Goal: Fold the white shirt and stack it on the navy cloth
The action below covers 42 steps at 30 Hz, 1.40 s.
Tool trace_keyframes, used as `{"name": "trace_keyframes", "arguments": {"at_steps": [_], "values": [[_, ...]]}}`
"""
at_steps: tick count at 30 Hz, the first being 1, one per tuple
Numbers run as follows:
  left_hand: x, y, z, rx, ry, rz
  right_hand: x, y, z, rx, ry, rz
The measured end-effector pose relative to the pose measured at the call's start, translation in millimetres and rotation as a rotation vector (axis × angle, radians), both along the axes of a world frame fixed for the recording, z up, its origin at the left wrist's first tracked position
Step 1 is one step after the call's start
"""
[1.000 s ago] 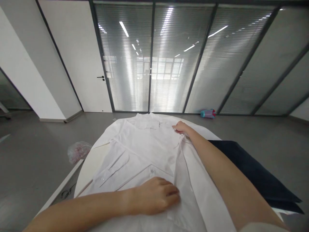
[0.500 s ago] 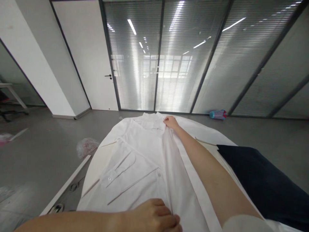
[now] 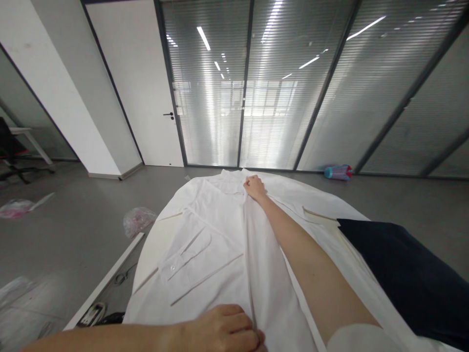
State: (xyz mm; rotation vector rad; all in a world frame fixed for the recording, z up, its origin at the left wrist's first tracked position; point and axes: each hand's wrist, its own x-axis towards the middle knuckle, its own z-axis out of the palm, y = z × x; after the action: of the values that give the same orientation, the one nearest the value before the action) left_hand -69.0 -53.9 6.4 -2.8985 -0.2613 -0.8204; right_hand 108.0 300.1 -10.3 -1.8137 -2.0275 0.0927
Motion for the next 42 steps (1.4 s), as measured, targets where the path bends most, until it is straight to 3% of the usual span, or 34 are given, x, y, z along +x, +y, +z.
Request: {"name": "trace_keyframes", "arguments": {"at_steps": [9,17,23,28,34,42], "values": [[-12.4,-3.4,-8.6,-0.074,0.031,0.016,-7.5,-7.1,-21.8,-0.048,-0.087,0.096],[-24.5,1.4,-4.7,-0.149,0.004,-0.019,-9.7,-0.8,-23.3,-0.124,-0.172,0.105],[12.5,44.2,12.6,-0.272,-0.007,0.145,-12.2,7.9,0.2,-0.106,0.025,0.000],[47.7,79.7,-0.7,-0.315,0.081,0.234,-19.4,5.4,7.4,-0.168,-0.022,0.076],[42.1,48.9,-10.6,-0.341,0.221,0.196,-30.7,-14.3,-16.6,-0.290,-0.171,0.168],[40.3,9.1,-38.7,0.022,0.155,0.071,-34.1,-12.4,-23.0,-0.256,-0.177,0.135]]}}
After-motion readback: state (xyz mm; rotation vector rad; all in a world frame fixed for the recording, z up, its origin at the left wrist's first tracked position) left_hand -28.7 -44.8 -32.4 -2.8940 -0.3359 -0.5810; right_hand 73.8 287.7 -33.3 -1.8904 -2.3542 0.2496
